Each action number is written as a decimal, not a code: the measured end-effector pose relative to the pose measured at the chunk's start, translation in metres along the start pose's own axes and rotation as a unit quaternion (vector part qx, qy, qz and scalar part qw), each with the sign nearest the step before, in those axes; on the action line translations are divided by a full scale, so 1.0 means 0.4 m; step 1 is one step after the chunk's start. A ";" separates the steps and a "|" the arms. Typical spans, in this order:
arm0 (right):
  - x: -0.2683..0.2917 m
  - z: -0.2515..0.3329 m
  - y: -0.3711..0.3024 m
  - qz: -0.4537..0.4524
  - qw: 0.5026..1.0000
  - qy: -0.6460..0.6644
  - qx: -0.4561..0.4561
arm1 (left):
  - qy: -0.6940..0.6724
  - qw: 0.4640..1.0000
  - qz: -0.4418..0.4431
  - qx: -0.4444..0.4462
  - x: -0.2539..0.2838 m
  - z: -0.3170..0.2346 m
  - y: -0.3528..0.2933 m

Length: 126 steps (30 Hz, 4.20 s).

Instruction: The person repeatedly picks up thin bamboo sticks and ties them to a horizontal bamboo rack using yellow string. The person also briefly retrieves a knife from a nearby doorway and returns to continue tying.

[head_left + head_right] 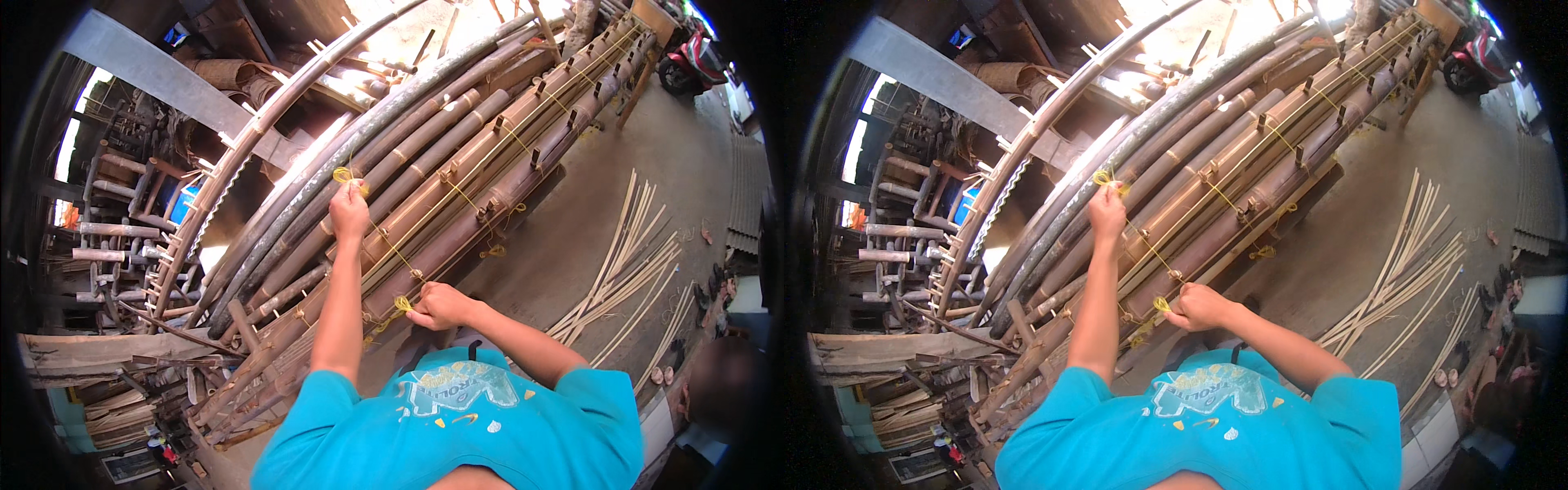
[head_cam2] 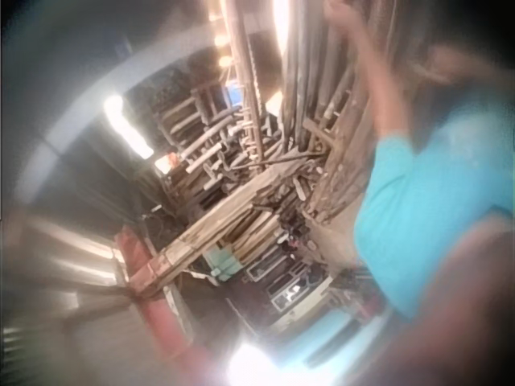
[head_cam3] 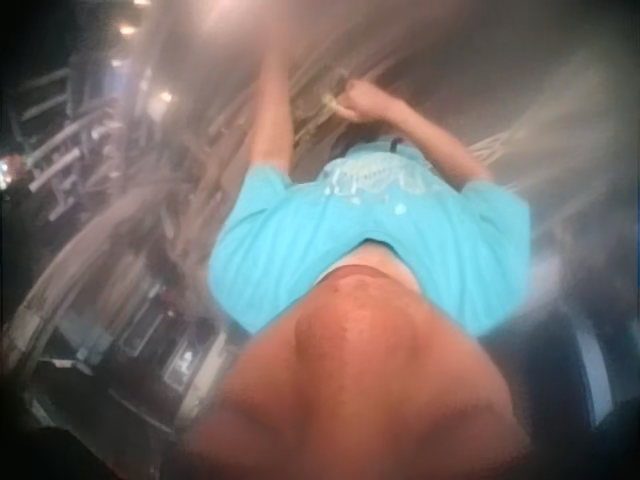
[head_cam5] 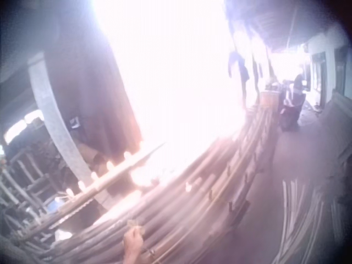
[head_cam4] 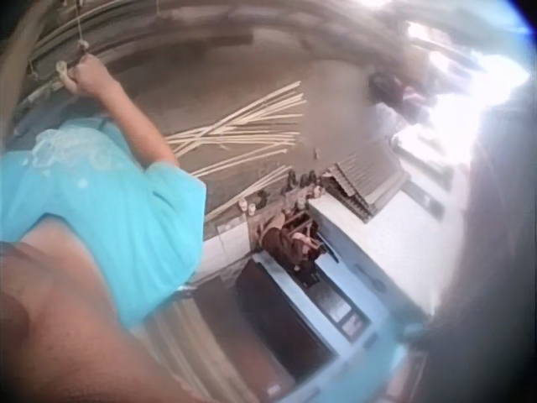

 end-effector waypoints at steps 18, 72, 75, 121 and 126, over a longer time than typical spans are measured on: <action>-0.271 -0.029 0.113 -0.509 0.545 0.663 -0.068 | 0.239 0.933 0.256 -0.078 0.207 0.228 -0.466; -0.695 0.168 0.477 -0.390 0.825 0.406 -0.051 | 0.262 0.952 0.099 -0.121 0.448 0.490 -0.590; -0.646 0.277 0.629 0.038 0.987 0.006 -0.153 | 0.110 0.969 0.174 -0.137 0.385 0.607 -0.579; -0.153 -0.642 -1.519 -0.621 0.517 0.197 -0.555 | 0.255 0.648 0.604 -0.388 -0.731 -0.622 -1.210; -0.259 -1.056 -1.965 -0.664 0.418 0.237 -0.573 | 0.263 0.460 0.730 -0.431 -1.015 -0.503 -1.687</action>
Point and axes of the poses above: each hand's wrist, its own y-axis towards the middle knuckle, its own x-axis out of the back of the hand, z = x × y, the point moved 9 cm from there along y, towards the middle knuckle, and after that the axes turned 15 degrees about y, right-handed, at the moved point
